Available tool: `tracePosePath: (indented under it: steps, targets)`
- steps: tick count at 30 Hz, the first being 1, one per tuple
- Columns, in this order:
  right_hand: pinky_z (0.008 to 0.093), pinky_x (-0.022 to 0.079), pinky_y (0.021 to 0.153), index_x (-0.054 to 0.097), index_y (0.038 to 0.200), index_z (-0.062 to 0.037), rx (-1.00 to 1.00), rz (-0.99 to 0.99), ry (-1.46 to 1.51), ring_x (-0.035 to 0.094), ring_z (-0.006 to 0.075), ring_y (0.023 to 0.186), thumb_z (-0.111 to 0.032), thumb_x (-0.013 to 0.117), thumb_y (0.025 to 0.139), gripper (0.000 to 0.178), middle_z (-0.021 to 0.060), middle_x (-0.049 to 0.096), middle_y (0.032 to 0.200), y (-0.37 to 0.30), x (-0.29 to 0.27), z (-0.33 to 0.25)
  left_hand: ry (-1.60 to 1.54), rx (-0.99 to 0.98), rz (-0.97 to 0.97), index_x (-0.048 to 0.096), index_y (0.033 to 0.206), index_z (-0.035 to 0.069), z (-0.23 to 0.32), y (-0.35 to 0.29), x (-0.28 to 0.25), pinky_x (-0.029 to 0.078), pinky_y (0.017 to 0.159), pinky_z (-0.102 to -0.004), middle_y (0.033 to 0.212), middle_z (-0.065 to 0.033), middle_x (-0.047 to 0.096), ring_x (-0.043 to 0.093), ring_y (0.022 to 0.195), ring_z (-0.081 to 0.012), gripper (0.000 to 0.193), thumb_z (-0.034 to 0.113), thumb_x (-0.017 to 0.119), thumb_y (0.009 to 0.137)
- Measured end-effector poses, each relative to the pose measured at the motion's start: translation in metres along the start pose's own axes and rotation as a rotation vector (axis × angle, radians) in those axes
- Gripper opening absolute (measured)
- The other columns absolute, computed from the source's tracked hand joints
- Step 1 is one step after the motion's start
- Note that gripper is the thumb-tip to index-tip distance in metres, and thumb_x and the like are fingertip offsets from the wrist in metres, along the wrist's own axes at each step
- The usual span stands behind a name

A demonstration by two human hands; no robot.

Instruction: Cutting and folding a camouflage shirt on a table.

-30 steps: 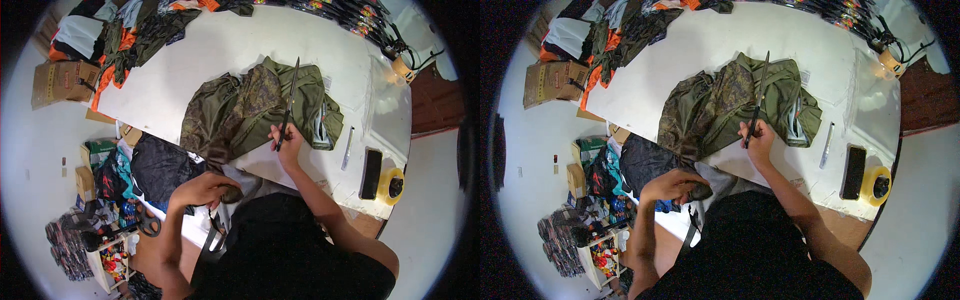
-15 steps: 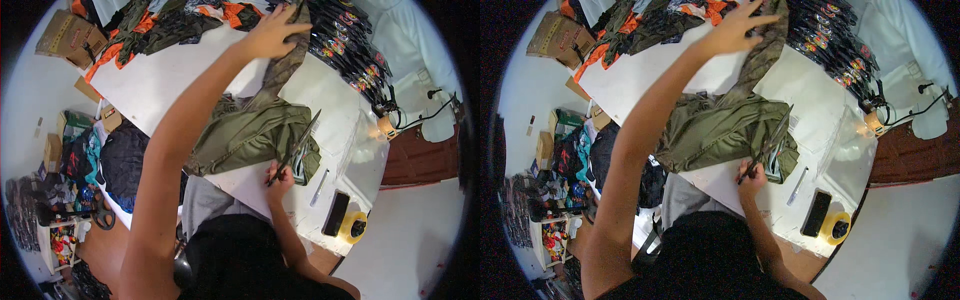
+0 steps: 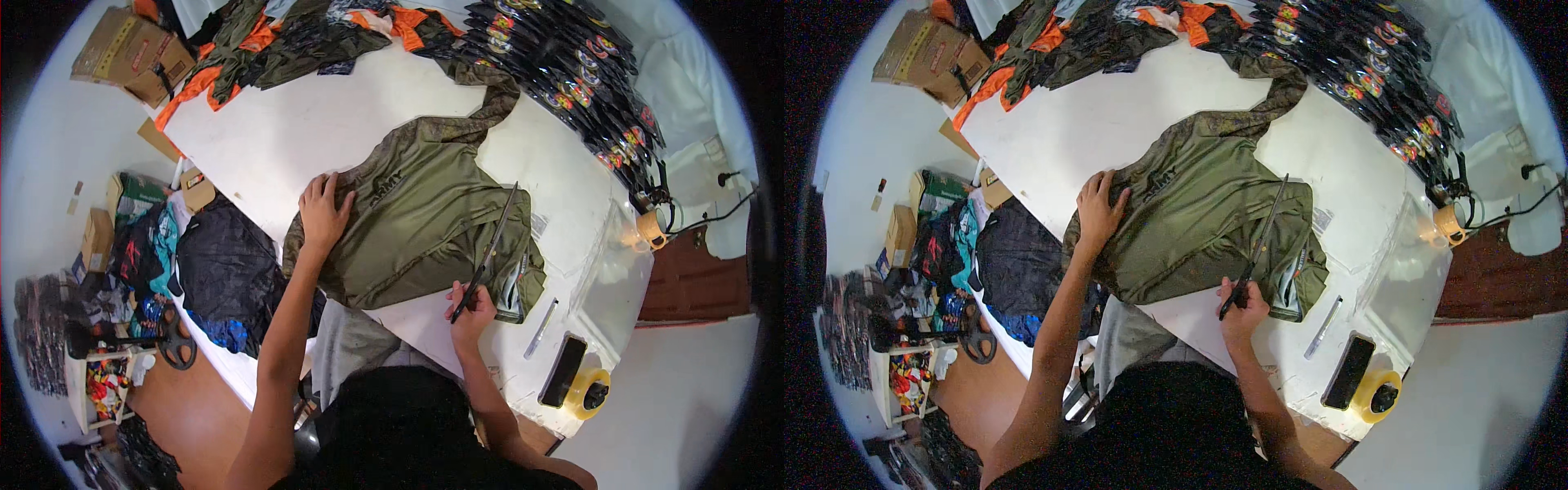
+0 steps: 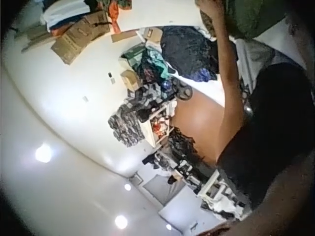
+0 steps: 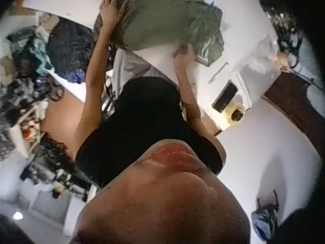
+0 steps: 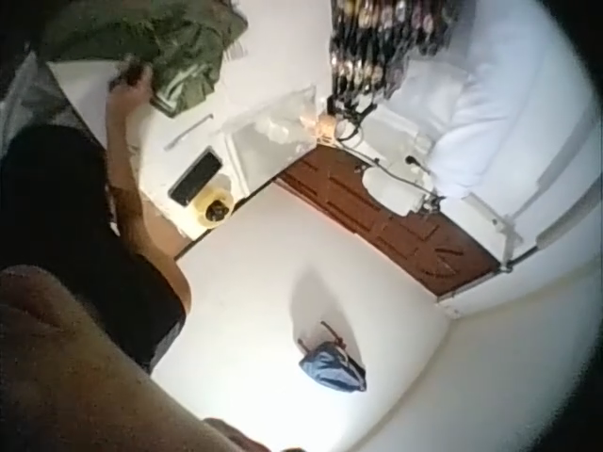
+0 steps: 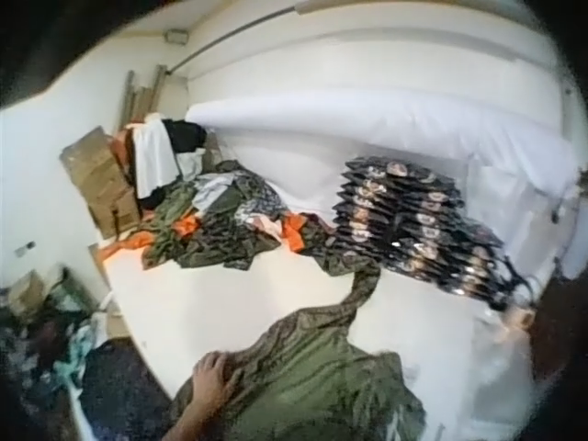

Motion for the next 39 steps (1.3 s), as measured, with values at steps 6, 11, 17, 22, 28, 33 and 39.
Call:
tracePosePath:
  steps: [6, 11, 17, 22, 28, 33, 39]
  targets:
    - [0.0202, 0.035, 0.036, 0.052, 0.078, -0.0028, 0.025, -0.021, 0.01, 0.047, 0.0063, 0.039, -0.008, 0.063, 0.087, 0.015, 0.0056, 0.058, 0.062, -0.005, 0.005, 0.0, 0.017, -0.201, -0.052, 0.058, 0.109, 0.005, -0.025, 0.001, -0.028, 0.045, 0.077, -0.044, 0.1, -0.0138, 0.06, 0.056, 0.095, -0.0324, 0.038, 0.022, 0.068, 0.077]
    - [0.0222, 0.037, 0.037, 0.053, 0.075, -0.0011, 0.034, -0.026, -0.046, 0.049, 0.0063, 0.04, -0.008, 0.065, 0.085, 0.017, 0.0061, 0.059, 0.059, -0.006, 0.008, -0.002, -0.05, -0.332, -0.129, 0.061, 0.092, 0.005, -0.047, -0.004, -0.038, 0.046, 0.07, -0.0438, 0.089, -0.0125, 0.062, 0.059, 0.085, -0.0332, 0.022, 0.012, 0.068, 0.072]
    - [0.0219, 0.037, 0.037, 0.054, 0.074, -0.0006, -0.007, -0.061, -0.095, 0.049, 0.0065, 0.04, -0.01, 0.066, 0.085, 0.019, 0.0061, 0.059, 0.059, -0.008, 0.008, -0.001, -0.216, 0.098, 0.045, 0.059, 0.083, 0.006, 0.037, -0.026, -0.067, 0.042, 0.078, -0.0384, 0.086, -0.0099, 0.056, 0.053, 0.086, -0.0304, 0.014, 0.004, 0.065, 0.07]
    - [0.0215, 0.036, 0.037, 0.054, 0.075, -0.0001, 0.008, -0.048, -0.094, 0.049, 0.0059, 0.04, -0.007, 0.066, 0.084, 0.017, 0.0051, 0.058, 0.058, -0.011, 0.012, -0.009, -0.342, 0.422, -0.099, 0.059, 0.084, 0.007, 0.11, -0.08, -0.049, 0.041, 0.081, -0.04, 0.094, -0.0085, 0.055, 0.053, 0.09, -0.0287, 0.016, 0.008, 0.067, 0.071]
    - [0.0206, 0.034, 0.036, 0.053, 0.078, -0.0012, -0.062, -0.102, -0.167, 0.047, 0.0066, 0.039, -0.006, 0.066, 0.083, 0.015, 0.0062, 0.058, 0.058, -0.009, 0.015, -0.005, -0.372, 0.205, -0.049, 0.059, 0.094, 0.007, 0.099, -0.085, -0.054, 0.041, 0.082, -0.0407, 0.106, -0.0088, 0.055, 0.053, 0.098, -0.0287, 0.026, 0.005, 0.069, 0.07]
    - [0.0206, 0.034, 0.036, 0.053, 0.078, -0.0016, -0.001, -0.069, -0.158, 0.047, 0.0067, 0.039, -0.009, 0.066, 0.084, 0.016, 0.0063, 0.058, 0.06, -0.007, 0.012, -0.003, -0.319, 0.021, 0.017, 0.059, 0.097, 0.009, 0.077, -0.066, -0.058, 0.038, 0.086, -0.0435, 0.108, -0.0079, 0.055, 0.05, 0.104, -0.0292, 0.029, 0.006, 0.07, 0.07]
    - [0.021, 0.034, 0.035, 0.054, 0.079, -0.0015, 0.028, -0.081, -0.105, 0.047, 0.0071, 0.038, -0.01, 0.067, 0.084, 0.016, 0.0063, 0.058, 0.06, -0.005, 0.018, -0.001, -0.222, -0.076, 0.068, 0.059, 0.1, 0.007, 0.053, -0.071, -0.063, 0.034, 0.093, -0.0468, 0.114, -0.0106, 0.053, 0.047, 0.11, -0.0314, 0.037, 0.009, 0.072, 0.066]
Point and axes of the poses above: each hand's wrist, its own y-axis towards the middle knuckle, its own x-axis out of the palm, z = x × y, the point moved 9 cm from there along y, towards the middle knuckle
